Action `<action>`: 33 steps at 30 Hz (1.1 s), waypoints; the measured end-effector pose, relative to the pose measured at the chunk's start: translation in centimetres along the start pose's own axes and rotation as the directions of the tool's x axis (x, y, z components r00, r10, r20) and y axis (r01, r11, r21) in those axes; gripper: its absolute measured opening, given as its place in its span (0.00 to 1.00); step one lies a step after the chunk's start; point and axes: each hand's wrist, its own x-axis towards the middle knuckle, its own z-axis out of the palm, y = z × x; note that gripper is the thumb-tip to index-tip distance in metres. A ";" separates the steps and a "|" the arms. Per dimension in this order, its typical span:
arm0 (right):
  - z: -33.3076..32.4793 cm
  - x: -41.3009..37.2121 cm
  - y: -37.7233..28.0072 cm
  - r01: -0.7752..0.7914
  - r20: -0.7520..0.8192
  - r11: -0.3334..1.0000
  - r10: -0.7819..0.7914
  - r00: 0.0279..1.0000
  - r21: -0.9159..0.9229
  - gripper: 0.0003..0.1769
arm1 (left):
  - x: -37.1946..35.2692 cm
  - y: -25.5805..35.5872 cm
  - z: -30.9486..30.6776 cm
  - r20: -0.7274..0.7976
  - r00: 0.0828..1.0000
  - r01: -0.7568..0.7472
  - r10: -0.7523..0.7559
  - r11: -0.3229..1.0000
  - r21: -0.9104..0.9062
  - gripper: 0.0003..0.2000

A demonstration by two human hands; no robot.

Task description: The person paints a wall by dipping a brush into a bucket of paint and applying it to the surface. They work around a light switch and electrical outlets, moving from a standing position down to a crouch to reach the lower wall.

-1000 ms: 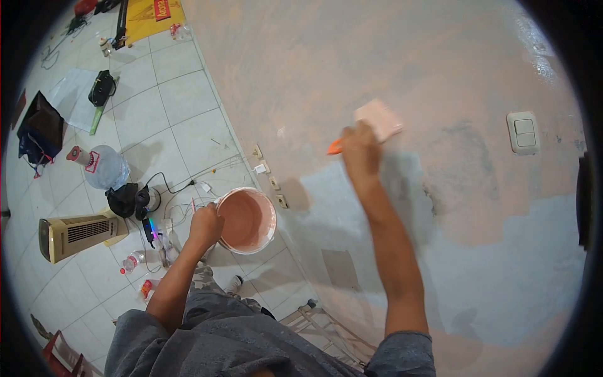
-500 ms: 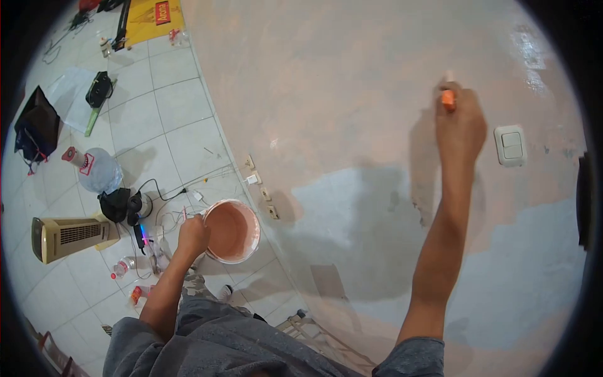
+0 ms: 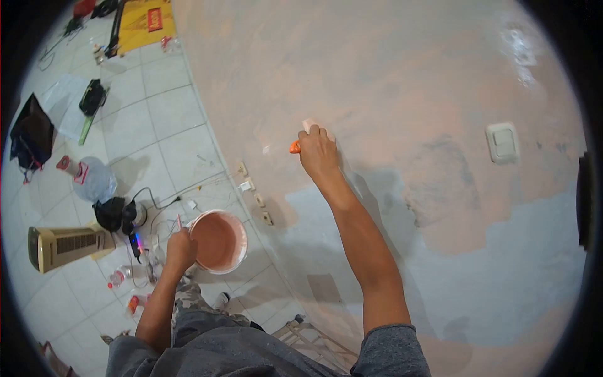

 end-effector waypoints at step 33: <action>-19.5 -9.2 6.3 -0.276 -0.379 0.874 0.116 0.918 -0.401 0.07 | 3.1 3.3 2.6 0.142 0.944 -0.315 0.298 0.942 0.114 0.12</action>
